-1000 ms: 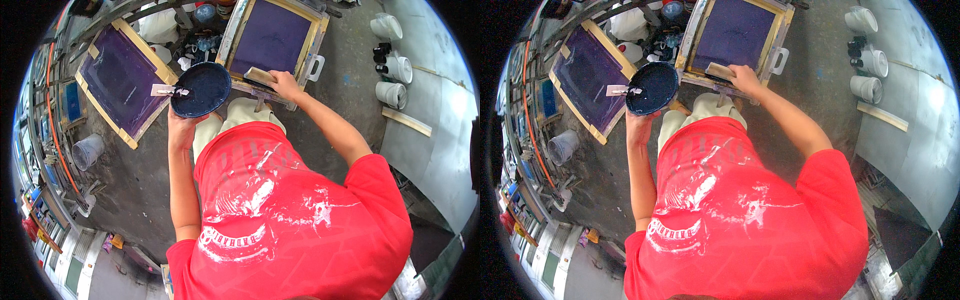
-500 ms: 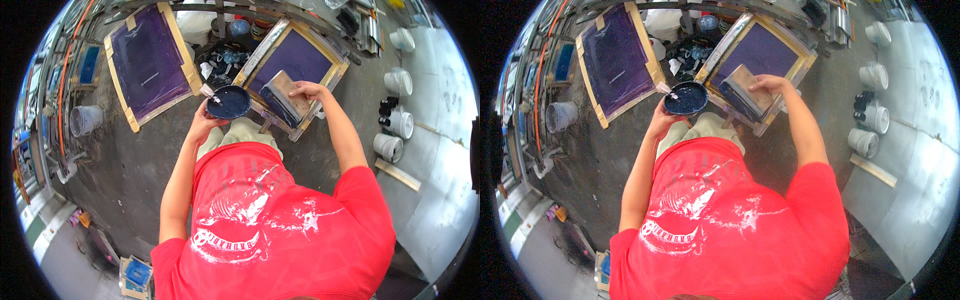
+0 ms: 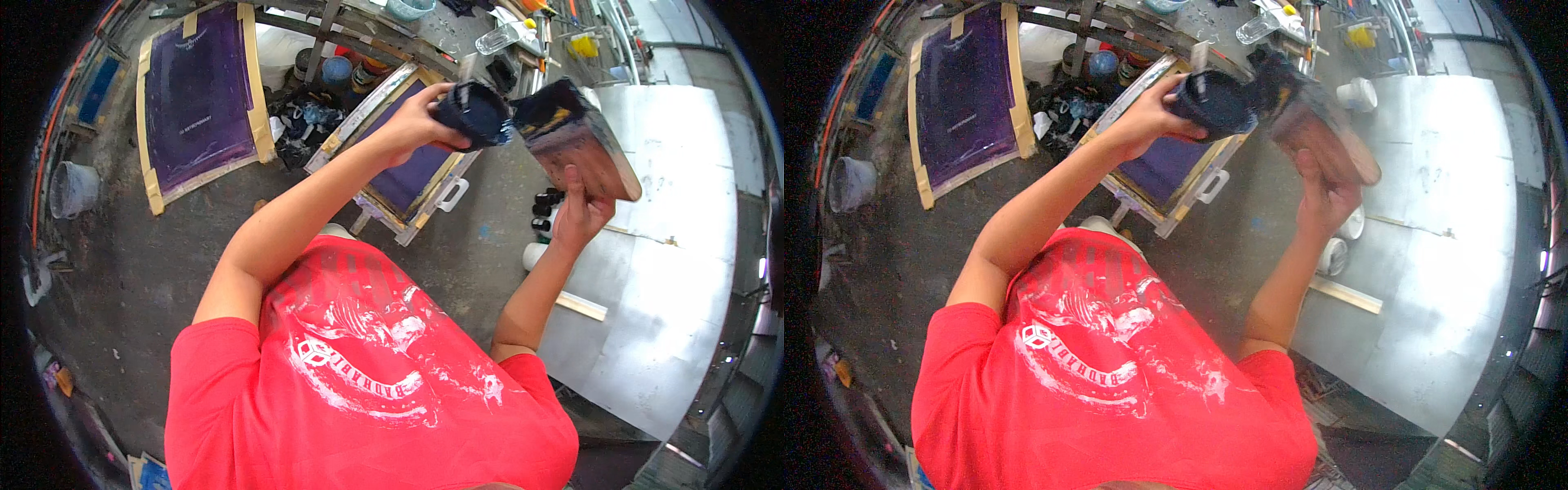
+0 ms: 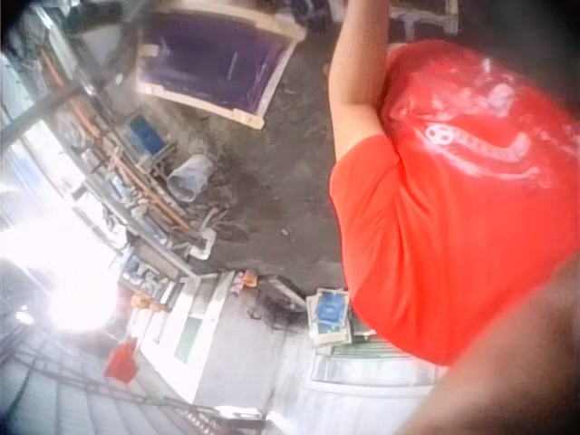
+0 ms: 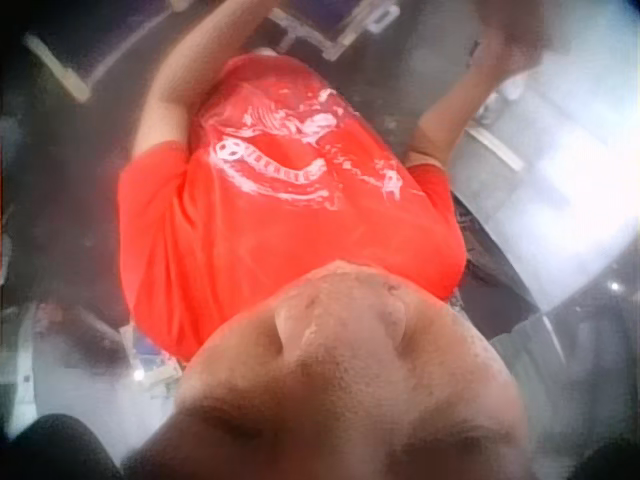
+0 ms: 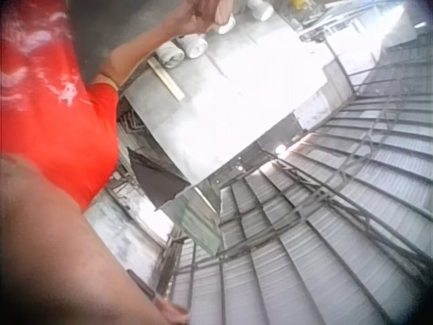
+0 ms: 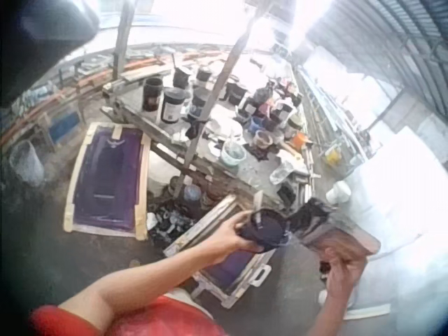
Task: The person uses a squeegee to pull dark ink across a screen-printing frame over a blue surfboard on a conveyor, then lifts the frame to reveal the printed logo. They walk to a workbench, place the frame down, and reload the screen with more ink using a squeegee.
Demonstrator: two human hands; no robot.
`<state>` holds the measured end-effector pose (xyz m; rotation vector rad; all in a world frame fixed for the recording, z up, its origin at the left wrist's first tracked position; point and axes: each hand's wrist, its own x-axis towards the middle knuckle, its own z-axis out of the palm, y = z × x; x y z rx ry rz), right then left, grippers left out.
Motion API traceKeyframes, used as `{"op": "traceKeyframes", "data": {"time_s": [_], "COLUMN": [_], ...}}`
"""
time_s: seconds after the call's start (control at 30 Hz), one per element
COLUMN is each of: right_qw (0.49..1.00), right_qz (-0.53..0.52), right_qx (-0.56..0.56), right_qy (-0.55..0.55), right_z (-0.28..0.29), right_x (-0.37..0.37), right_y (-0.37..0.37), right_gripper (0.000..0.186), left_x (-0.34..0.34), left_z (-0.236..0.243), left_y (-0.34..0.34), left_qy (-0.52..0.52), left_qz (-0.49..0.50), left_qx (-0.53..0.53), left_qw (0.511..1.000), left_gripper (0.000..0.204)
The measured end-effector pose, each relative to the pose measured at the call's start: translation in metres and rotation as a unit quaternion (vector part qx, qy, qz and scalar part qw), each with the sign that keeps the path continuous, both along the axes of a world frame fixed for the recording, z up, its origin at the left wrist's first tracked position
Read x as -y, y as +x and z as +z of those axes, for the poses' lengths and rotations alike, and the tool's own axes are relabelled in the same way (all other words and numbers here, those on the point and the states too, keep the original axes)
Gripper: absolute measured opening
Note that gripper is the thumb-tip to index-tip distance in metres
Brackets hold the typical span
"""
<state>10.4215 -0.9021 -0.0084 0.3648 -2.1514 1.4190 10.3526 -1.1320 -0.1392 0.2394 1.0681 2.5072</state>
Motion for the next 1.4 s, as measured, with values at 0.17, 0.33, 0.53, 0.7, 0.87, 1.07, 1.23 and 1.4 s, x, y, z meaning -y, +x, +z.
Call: {"op": "traceKeyframes", "data": {"time_s": [0.17, 0.33, 0.53, 0.7, 0.87, 1.07, 1.23, 1.4], "right_qw": [0.996, 0.988, 0.967, 0.971, 0.965, 0.957, 0.947, 0.933], "right_qz": [-0.056, -0.105, -0.151, -0.120, -0.134, -0.131, -0.106, -0.091], "right_qx": [-0.067, -0.098, -0.127, -0.111, -0.099, -0.113, -0.140, -0.165], "right_qy": [0.025, 0.056, 0.162, 0.173, 0.202, 0.234, 0.270, 0.306], "right_z": [0.013, 0.015, 0.011, 0.013, 0.016, 0.020, 0.022, 0.025], "right_x": [0.018, 0.020, 0.018, 0.020, 0.015, 0.002, -0.008, -0.014], "right_y": [0.004, 0.000, -0.009, -0.009, -0.011, -0.013, -0.014, -0.017], "right_gripper": [0.042, 0.038, 0.035, 0.031, 0.031, 0.032, 0.033, 0.038], "left_x": [-0.025, -0.032, -0.029, -0.022, -0.012, 0.003, 0.009, 0.011], "left_z": [0.054, 0.071, 0.084, 0.093, 0.101, 0.113, 0.117, 0.116], "left_y": [-0.011, -0.010, -0.007, -0.003, 0.003, 0.008, 0.013, 0.013], "left_qy": [0.039, 0.065, 0.055, 0.035, 0.088, 0.097, 0.114, 0.099], "left_qz": [0.051, 0.115, 0.156, 0.191, 0.211, 0.224, 0.225, 0.237], "left_qx": [-0.029, -0.047, -0.059, -0.065, -0.061, -0.079, -0.059, -0.056], "left_qw": [0.998, 0.990, 0.984, 0.979, 0.972, 0.966, 0.966, 0.965], "left_gripper": [0.080, 0.079, 0.075, 0.071, 0.068, 0.069, 0.070, 0.071]}}
